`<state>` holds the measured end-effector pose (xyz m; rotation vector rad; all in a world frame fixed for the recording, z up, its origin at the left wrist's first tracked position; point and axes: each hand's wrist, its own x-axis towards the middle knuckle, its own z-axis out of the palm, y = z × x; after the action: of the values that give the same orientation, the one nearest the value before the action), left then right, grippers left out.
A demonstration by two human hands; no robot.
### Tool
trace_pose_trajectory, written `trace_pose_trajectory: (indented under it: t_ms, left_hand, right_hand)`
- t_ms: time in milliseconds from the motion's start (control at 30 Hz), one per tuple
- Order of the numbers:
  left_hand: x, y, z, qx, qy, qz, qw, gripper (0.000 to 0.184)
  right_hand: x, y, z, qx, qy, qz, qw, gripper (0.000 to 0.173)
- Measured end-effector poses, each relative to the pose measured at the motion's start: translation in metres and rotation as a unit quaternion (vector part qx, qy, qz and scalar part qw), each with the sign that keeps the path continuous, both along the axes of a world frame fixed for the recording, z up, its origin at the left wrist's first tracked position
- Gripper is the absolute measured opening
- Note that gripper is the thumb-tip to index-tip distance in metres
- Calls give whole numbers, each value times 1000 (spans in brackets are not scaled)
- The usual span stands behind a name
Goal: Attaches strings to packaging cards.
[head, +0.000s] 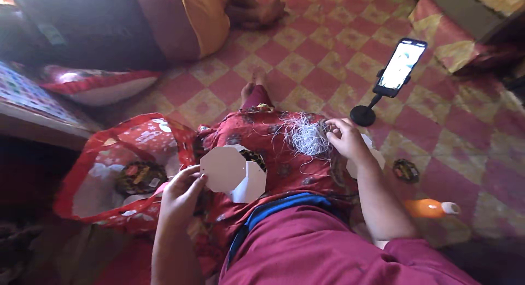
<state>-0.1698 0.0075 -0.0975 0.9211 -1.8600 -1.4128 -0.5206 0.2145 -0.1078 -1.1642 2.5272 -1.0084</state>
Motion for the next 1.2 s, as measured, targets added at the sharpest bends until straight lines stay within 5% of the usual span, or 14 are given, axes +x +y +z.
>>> trace_pose_trajectory:
  t_ms: [200,400,600,1067,1200]
  left_hand:
    - [-5,3,0,9,54,13,998,17]
    - [-1,1,0,11,72,14,997,15]
    - [-9,6,2,28,79,21,996,16]
    - [-30,16,8,45,105,34,993,14]
    - [-40,24,9,28,127,34,991,15]
  right_hand:
    - [23,-44,-14,-40,73,197,977,16]
    - [51,-75,-38,61,142,375,914,15]
    - [52,-84,-53,41,253,363,896,10]
    - [51,-87,-46,112,182,388,896,23]
    - [51,-78,-31,8,137,339,931,25]
